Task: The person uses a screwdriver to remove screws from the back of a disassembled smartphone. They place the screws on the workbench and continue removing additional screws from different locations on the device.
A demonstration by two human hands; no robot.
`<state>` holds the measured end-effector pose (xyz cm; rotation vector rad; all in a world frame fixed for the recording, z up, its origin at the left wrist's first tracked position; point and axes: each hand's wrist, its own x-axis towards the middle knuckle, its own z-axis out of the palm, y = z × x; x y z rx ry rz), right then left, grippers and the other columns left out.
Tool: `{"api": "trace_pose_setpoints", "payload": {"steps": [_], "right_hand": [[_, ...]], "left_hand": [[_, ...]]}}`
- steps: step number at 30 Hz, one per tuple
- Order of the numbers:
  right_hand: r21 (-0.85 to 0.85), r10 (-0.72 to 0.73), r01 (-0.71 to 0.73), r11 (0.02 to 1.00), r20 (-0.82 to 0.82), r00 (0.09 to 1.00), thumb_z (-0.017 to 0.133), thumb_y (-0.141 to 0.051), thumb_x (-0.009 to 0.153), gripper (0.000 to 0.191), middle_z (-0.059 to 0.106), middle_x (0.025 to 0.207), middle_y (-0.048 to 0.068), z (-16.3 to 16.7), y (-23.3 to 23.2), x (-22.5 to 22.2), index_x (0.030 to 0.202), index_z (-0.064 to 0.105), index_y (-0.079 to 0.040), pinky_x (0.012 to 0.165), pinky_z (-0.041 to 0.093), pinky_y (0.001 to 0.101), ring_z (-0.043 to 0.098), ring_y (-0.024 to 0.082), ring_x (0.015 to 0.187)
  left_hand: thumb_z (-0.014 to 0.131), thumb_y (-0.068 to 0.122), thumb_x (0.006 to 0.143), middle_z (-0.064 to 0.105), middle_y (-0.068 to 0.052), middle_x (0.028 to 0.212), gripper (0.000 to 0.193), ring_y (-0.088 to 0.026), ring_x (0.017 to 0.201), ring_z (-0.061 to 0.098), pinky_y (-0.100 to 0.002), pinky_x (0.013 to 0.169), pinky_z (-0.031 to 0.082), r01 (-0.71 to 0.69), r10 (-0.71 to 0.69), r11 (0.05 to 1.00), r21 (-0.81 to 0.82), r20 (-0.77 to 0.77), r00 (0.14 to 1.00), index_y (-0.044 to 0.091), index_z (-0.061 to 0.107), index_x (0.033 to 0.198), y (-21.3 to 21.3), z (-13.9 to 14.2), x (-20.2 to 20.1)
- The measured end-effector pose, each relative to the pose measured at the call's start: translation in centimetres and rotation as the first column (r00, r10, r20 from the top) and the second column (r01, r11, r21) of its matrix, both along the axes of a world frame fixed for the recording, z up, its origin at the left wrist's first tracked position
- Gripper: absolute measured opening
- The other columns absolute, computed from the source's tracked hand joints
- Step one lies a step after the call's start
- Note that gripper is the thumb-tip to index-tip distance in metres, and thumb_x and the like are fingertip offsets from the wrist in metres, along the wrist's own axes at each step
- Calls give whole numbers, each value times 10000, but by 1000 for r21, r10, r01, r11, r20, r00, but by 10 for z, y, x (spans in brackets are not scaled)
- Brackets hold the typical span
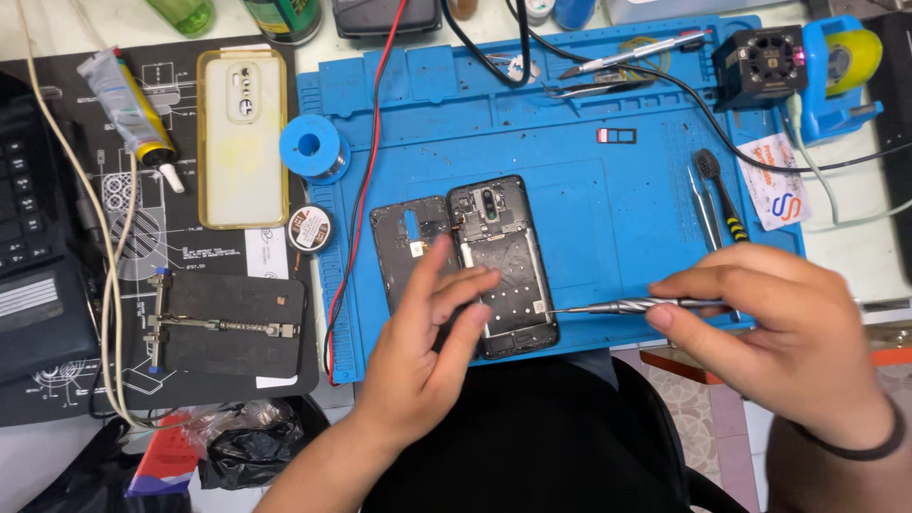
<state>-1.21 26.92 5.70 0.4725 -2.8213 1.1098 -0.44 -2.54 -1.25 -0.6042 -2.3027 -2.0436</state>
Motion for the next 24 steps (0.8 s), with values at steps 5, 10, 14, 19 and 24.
{"api": "trace_pose_setpoints", "payload": {"steps": [5, 10, 14, 19, 24], "right_hand": [[418, 228, -199, 886, -20, 973, 836, -286, 743, 195, 671, 750, -11, 35, -6, -2, 826, 757, -128, 600, 482, 347, 645, 200, 670], [458, 439, -353, 816, -91, 894, 786, -243, 765, 163, 614, 745, -4, 37, -26, -7, 824, 694, -123, 622, 473, 376, 619, 230, 699], [465, 473, -380, 800, -98, 876, 774, -215, 787, 147, 576, 742, 5, 32, -34, -10, 812, 656, -132, 629, 465, 383, 607, 237, 710], [489, 506, -405, 773, -90, 858, 751, -205, 748, 160, 573, 743, 23, 29, -42, -12, 820, 626, -135, 641, 485, 383, 614, 254, 711], [620, 539, -447, 645, 46, 841, 728, -218, 834, 190, 548, 731, 37, 31, -49, -11, 964, 628, -122, 639, 493, 410, 626, 255, 690]], "left_hand": [[536, 36, 1007, 640, -211, 1411, 613, -367, 1383, 574, -462, 1213, 417, 130, -169, 928, -350, -85, 982, -25, 309, 1572, 5, 7, -9], [708, 132, 872, 627, -203, 1377, 528, -398, 1372, 525, -518, 1222, 298, 139, -287, 830, -540, -200, 937, -16, 555, 1355, 15, 12, -11], [793, 217, 782, 601, -224, 1377, 491, -395, 1358, 506, -508, 1181, 305, 158, -321, 778, -608, -167, 932, -25, 676, 1194, 15, 12, -11], [790, 181, 788, 627, -189, 1375, 411, -348, 1356, 530, -492, 1196, 327, 146, -311, 767, -625, -163, 936, -10, 724, 1146, 14, 9, -12], [790, 182, 790, 631, -180, 1372, 405, -339, 1351, 536, -492, 1198, 327, 134, -297, 777, -615, -171, 939, 0, 729, 1147, 14, 6, -12]]}}
